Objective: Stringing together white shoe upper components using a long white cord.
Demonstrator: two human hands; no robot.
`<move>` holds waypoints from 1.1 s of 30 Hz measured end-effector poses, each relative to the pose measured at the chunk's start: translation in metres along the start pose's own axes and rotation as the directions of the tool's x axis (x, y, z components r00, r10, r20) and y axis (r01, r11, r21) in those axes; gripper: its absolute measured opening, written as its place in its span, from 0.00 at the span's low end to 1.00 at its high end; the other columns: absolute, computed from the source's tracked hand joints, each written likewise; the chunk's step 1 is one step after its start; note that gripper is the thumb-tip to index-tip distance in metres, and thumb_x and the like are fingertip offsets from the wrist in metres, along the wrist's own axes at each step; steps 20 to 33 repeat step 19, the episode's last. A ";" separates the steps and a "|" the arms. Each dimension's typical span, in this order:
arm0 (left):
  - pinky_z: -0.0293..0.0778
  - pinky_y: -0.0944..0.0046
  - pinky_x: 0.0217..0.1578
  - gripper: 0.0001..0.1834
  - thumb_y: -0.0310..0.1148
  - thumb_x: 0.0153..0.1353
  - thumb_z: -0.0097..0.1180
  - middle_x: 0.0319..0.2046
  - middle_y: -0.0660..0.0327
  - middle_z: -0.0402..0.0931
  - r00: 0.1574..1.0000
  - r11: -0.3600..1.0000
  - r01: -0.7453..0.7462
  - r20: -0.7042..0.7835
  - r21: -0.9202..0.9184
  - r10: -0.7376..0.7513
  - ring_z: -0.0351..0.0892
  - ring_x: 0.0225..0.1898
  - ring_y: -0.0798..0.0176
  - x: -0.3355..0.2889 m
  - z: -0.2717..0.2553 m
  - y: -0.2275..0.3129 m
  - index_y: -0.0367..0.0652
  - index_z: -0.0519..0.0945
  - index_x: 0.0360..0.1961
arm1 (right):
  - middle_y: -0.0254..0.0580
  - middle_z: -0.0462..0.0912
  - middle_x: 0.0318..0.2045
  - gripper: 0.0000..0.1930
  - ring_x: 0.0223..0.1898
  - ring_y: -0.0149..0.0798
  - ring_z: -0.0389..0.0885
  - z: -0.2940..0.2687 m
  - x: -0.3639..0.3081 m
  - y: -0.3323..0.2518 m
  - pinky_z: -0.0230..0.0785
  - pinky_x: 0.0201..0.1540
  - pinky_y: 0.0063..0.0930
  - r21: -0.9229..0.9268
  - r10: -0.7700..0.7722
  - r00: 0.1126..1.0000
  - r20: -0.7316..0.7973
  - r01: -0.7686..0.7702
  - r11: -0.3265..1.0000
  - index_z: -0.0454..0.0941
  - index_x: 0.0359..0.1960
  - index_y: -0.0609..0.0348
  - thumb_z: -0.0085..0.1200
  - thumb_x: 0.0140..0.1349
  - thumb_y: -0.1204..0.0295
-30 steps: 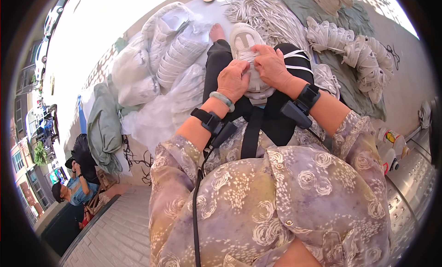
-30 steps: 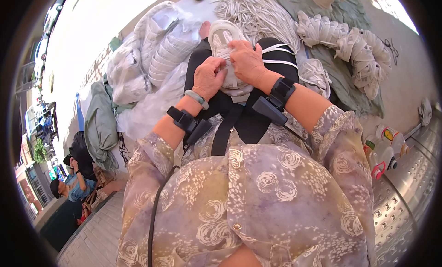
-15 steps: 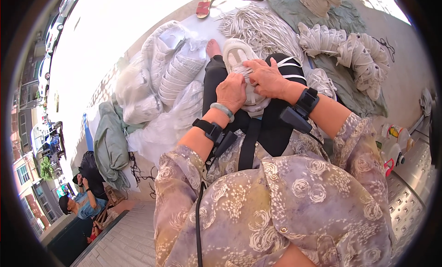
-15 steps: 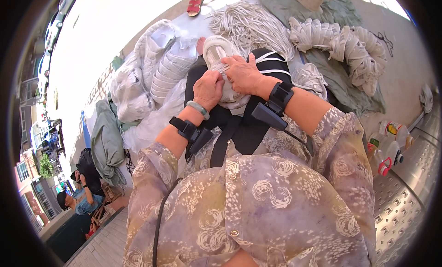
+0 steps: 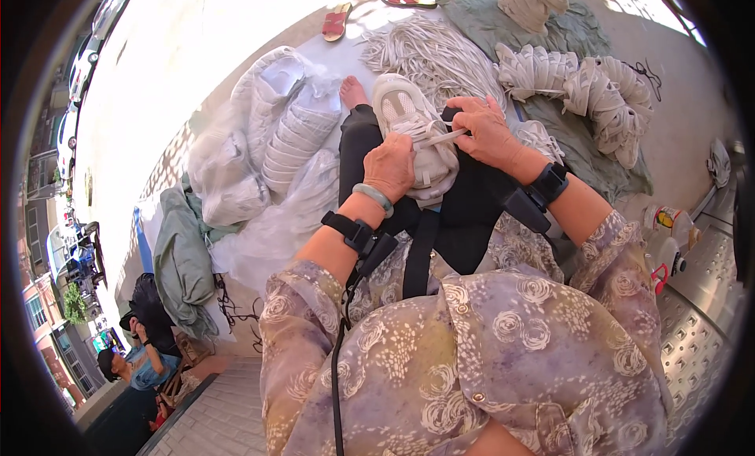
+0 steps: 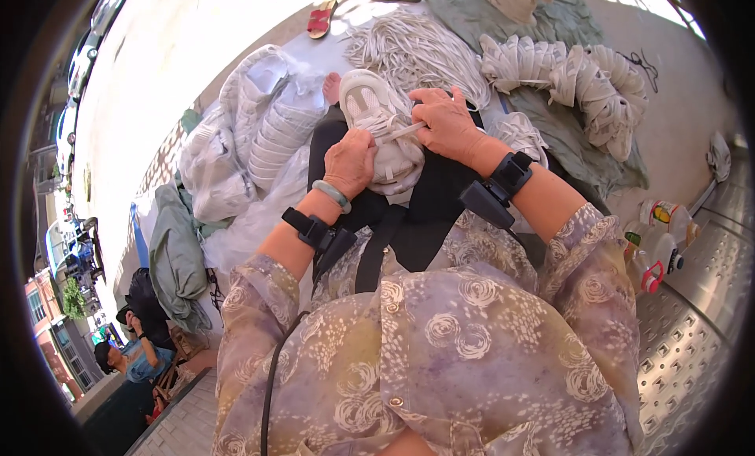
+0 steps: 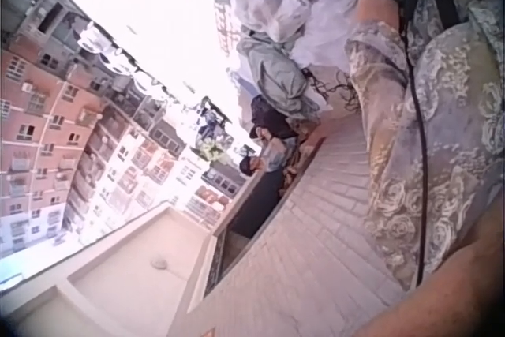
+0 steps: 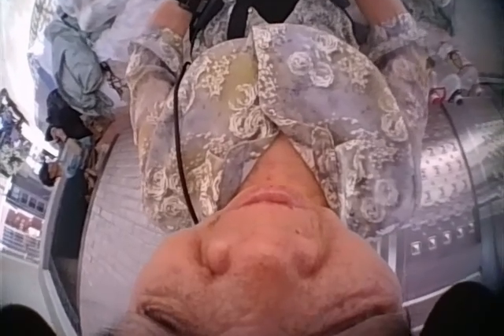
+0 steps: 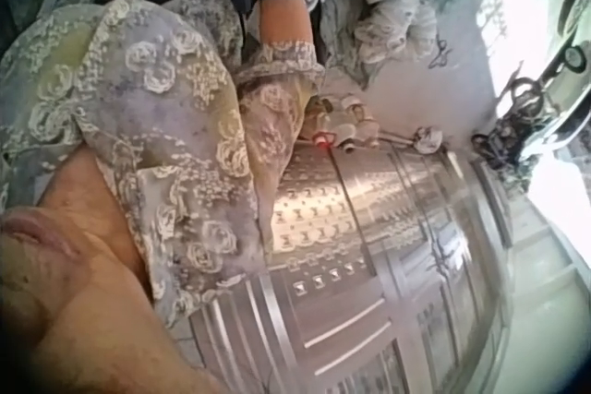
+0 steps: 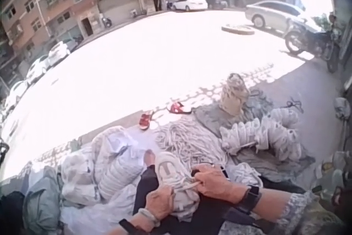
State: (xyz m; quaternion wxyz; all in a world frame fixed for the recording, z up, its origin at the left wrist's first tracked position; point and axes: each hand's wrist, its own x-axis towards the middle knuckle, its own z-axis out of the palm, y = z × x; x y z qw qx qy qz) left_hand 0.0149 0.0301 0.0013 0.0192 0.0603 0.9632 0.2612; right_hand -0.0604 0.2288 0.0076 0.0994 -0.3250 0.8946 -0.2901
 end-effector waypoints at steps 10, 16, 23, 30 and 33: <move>0.70 0.53 0.31 0.05 0.28 0.51 0.50 0.29 0.52 0.72 0.997 0.989 0.081 -0.030 0.121 -0.077 0.74 0.33 0.47 -0.031 -0.036 -0.026 0.40 0.70 0.28 | 0.33 0.76 0.37 0.06 0.43 0.41 0.73 -0.042 0.006 0.021 0.50 0.57 0.50 -0.200 -0.194 0.812 -0.550 0.097 0.975 0.71 0.32 0.52 0.49 0.52 0.76; 0.67 0.51 0.36 0.05 0.29 0.53 0.50 0.31 0.51 0.72 0.798 0.729 0.585 -0.094 0.355 -0.595 0.73 0.36 0.46 -0.133 -0.099 -0.135 0.40 0.70 0.29 | 0.35 0.76 0.35 0.07 0.41 0.42 0.74 -0.010 0.020 0.009 0.53 0.54 0.49 0.028 -0.119 0.864 -0.490 0.151 0.988 0.70 0.33 0.52 0.50 0.51 0.75; 0.67 0.55 0.46 0.14 0.33 0.53 0.53 0.41 0.49 0.73 0.560 0.444 0.732 -0.083 0.517 -0.825 0.73 0.46 0.50 -0.171 -0.111 -0.182 0.41 0.71 0.41 | 0.37 0.77 0.36 0.08 0.42 0.42 0.74 0.010 0.023 -0.005 0.53 0.55 0.51 0.030 -0.161 0.907 -0.389 0.188 0.982 0.71 0.35 0.52 0.51 0.52 0.72; 0.67 0.55 0.46 0.14 0.33 0.53 0.53 0.41 0.49 0.73 0.560 0.444 0.732 -0.083 0.517 -0.825 0.73 0.46 0.50 -0.171 -0.111 -0.182 0.41 0.71 0.41 | 0.37 0.77 0.36 0.08 0.42 0.42 0.74 0.010 0.023 -0.005 0.53 0.55 0.51 0.030 -0.161 0.907 -0.389 0.188 0.982 0.71 0.35 0.52 0.51 0.52 0.72; 0.67 0.55 0.46 0.14 0.33 0.53 0.53 0.41 0.49 0.73 0.560 0.444 0.732 -0.083 0.517 -0.825 0.73 0.46 0.50 -0.171 -0.111 -0.182 0.41 0.71 0.41 | 0.37 0.77 0.36 0.08 0.42 0.42 0.74 0.010 0.023 -0.005 0.53 0.55 0.51 0.030 -0.161 0.907 -0.389 0.188 0.982 0.71 0.35 0.52 0.51 0.52 0.72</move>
